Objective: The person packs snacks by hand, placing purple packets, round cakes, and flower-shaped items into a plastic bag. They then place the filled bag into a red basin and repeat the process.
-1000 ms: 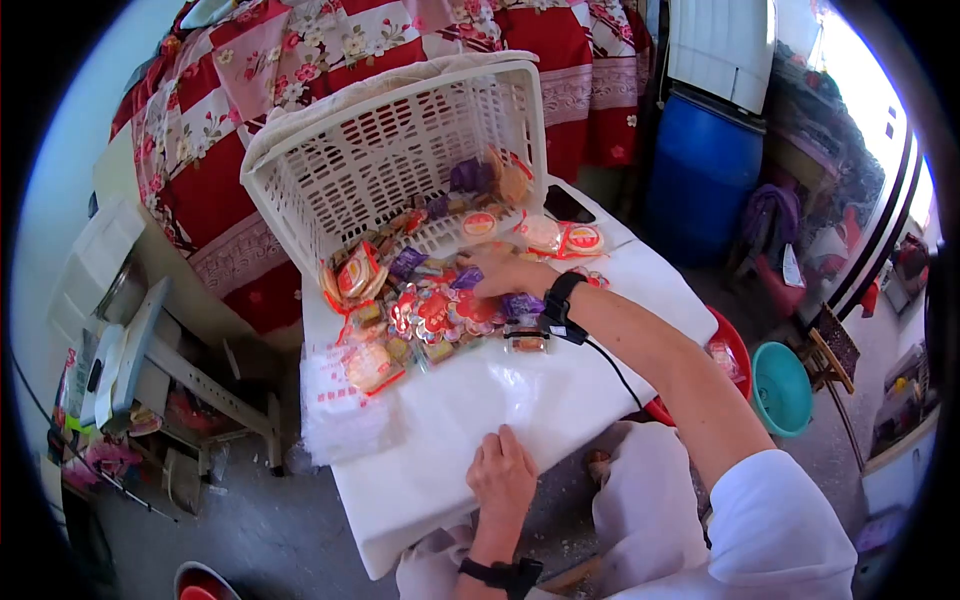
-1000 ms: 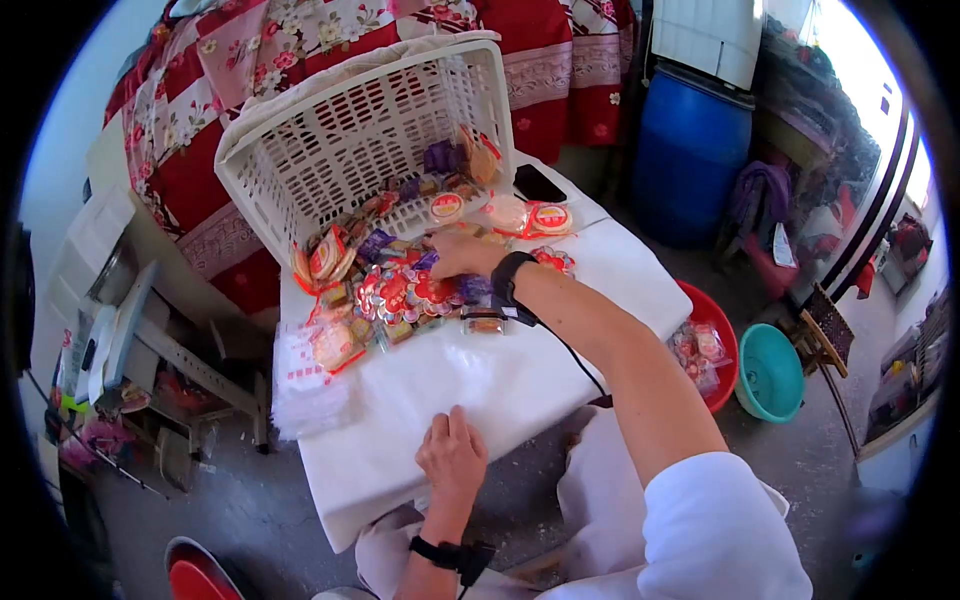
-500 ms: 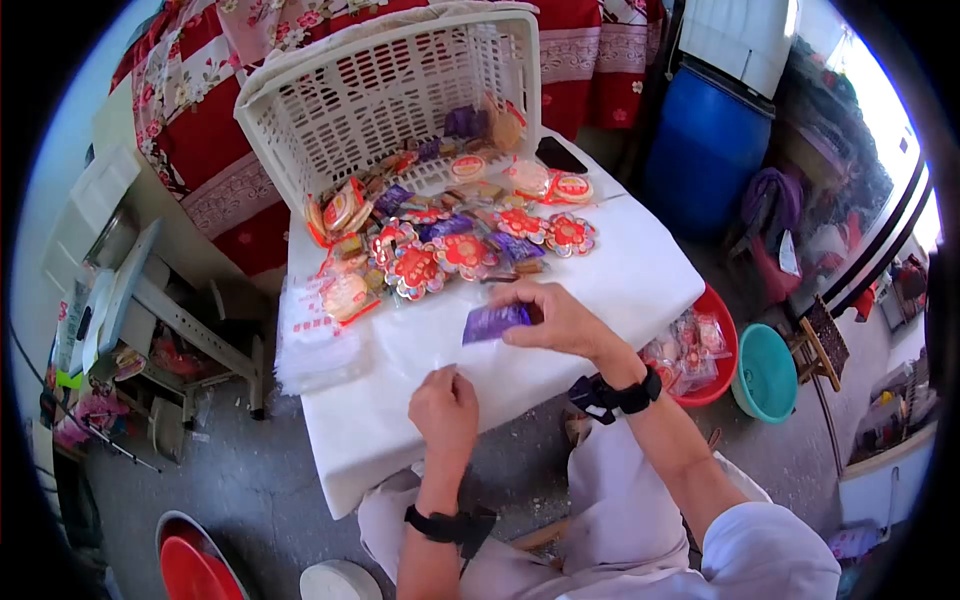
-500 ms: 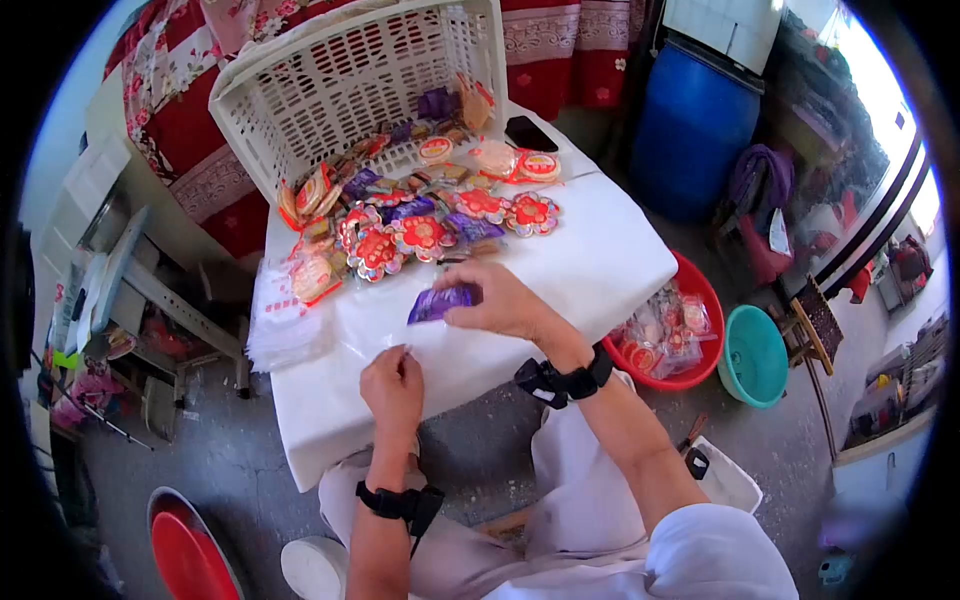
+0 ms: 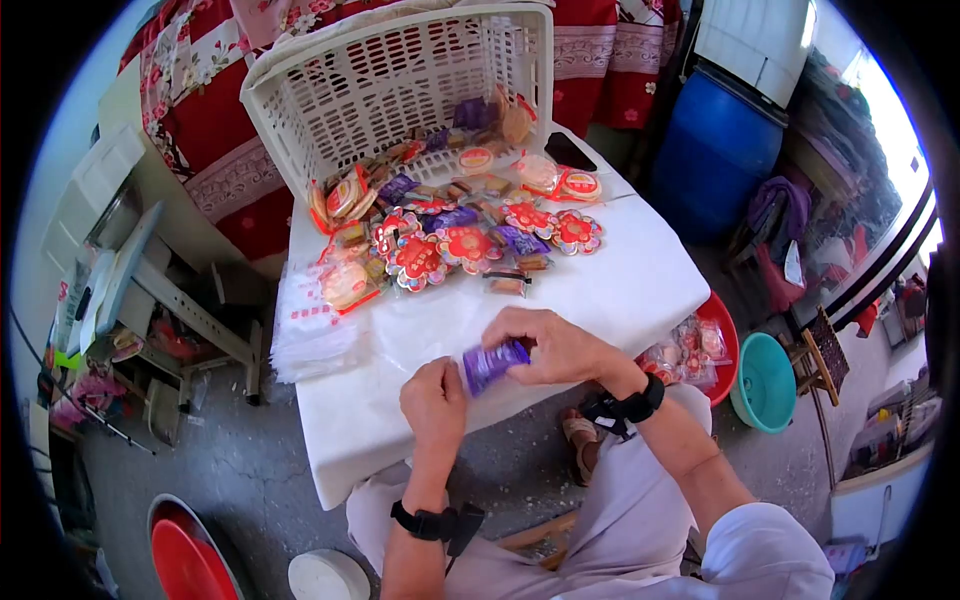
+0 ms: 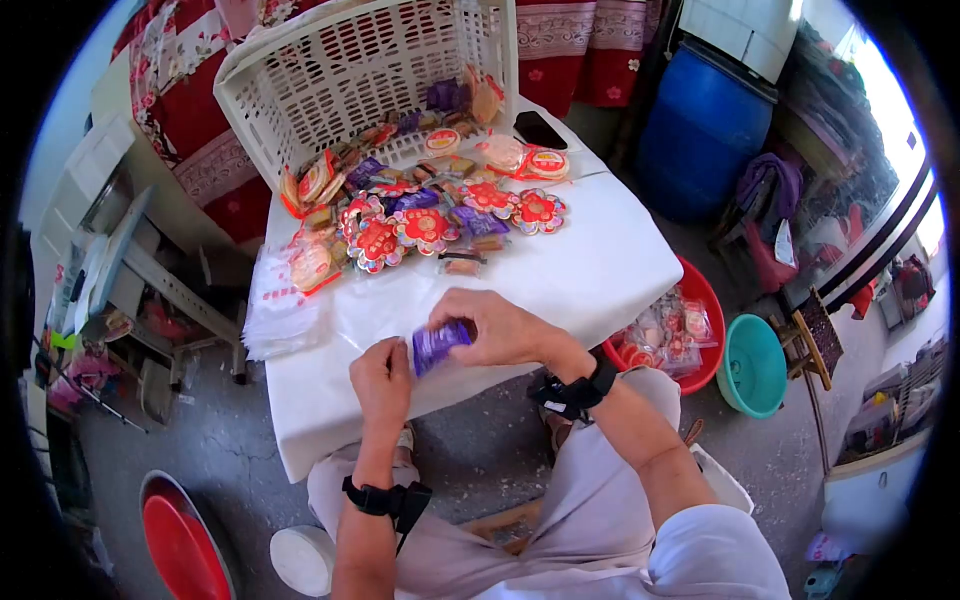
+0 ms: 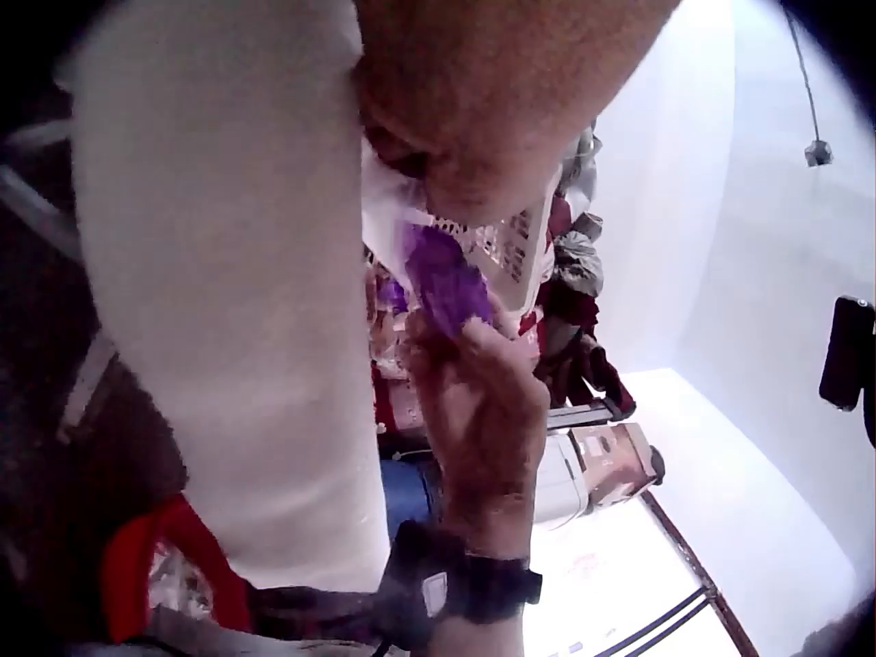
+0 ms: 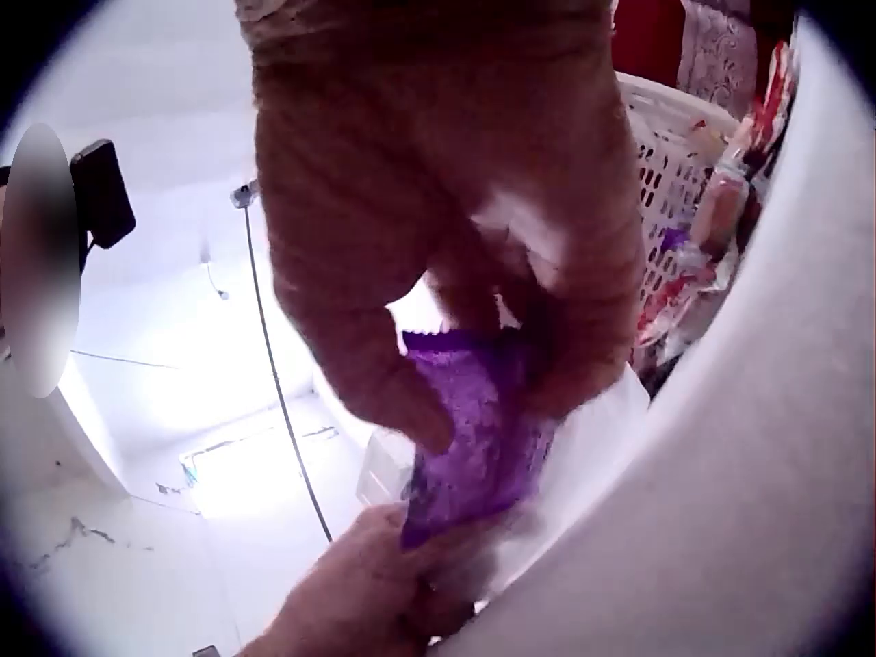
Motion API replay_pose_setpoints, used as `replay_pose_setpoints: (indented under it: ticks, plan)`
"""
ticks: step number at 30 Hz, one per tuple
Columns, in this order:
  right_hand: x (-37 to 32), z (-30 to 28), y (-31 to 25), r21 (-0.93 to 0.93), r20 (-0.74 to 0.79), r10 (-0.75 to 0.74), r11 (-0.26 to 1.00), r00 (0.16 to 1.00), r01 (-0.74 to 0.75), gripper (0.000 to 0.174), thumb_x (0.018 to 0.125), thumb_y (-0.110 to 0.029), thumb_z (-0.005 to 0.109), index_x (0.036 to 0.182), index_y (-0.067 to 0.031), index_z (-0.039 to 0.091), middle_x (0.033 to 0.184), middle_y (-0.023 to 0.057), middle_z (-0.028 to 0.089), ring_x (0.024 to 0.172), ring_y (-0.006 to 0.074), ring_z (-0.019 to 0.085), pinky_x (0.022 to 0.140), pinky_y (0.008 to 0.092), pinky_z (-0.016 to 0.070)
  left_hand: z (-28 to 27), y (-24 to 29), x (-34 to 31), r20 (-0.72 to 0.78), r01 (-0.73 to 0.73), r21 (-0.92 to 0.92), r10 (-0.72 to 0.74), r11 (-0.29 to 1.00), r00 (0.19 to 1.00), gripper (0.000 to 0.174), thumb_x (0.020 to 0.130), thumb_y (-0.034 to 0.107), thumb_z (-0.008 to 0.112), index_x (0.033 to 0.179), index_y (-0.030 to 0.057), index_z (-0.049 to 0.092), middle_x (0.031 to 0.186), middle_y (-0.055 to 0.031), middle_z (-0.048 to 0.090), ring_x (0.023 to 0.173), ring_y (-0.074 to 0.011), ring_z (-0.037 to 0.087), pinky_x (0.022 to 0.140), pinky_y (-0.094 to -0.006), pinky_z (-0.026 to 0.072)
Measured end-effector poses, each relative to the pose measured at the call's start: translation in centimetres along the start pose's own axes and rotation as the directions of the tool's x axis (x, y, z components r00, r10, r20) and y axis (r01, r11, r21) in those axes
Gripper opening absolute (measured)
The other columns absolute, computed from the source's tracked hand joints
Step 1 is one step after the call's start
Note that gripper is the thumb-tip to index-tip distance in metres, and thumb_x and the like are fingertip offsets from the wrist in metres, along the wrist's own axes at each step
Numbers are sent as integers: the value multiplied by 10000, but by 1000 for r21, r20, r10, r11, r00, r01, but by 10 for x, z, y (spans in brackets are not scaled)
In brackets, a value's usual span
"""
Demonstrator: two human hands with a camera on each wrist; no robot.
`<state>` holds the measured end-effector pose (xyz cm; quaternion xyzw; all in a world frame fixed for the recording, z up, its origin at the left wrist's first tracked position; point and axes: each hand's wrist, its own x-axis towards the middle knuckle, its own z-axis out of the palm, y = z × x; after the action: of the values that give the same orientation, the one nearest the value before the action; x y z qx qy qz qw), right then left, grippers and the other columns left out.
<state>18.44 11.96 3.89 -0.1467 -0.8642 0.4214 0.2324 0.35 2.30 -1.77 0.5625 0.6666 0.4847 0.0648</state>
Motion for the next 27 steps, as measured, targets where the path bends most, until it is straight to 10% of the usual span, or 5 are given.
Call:
replay_pose_setpoints:
  ticks: [6, 10, 27]
  plan:
    - [1, 33, 10, -231, -507, 178, 915, 844, -332, 569, 727, -128, 734, 1230, -30, 487, 1205, 162, 548, 1083, 326, 565, 918, 374, 470, 14, 11, -15, 9, -168, 227, 170, 959, 985, 193, 842, 75, 566, 1009, -4, 619, 755, -164, 590, 584, -368, 594, 525, -455, 462]
    - [-12, 56, 5, -407, -485, 27, 878, 874, -254, 702, 728, -144, 766, 1307, 1, 397, 1325, 245, 444, 1183, 414, 498, 944, 409, 462, 12, 12, -10, -72, -172, 180, 188, 968, 980, 184, 827, 36, 560, 998, -14, 608, 732, -162, 575, 562, -369, 576, 496, -465, 442]
    - [-29, 46, 7, -446, -387, -100, 891, 917, -91, 399, 691, 63, 643, 1076, -21, 580, 1059, 159, 571, 930, 346, 603, 777, 396, 518, 3, 6, -1, -194, -183, 87, 197, 979, 961, 209, 804, -25, 563, 1005, -14, 618, 686, -154, 556, 566, -348, 565, 498, -428, 432]
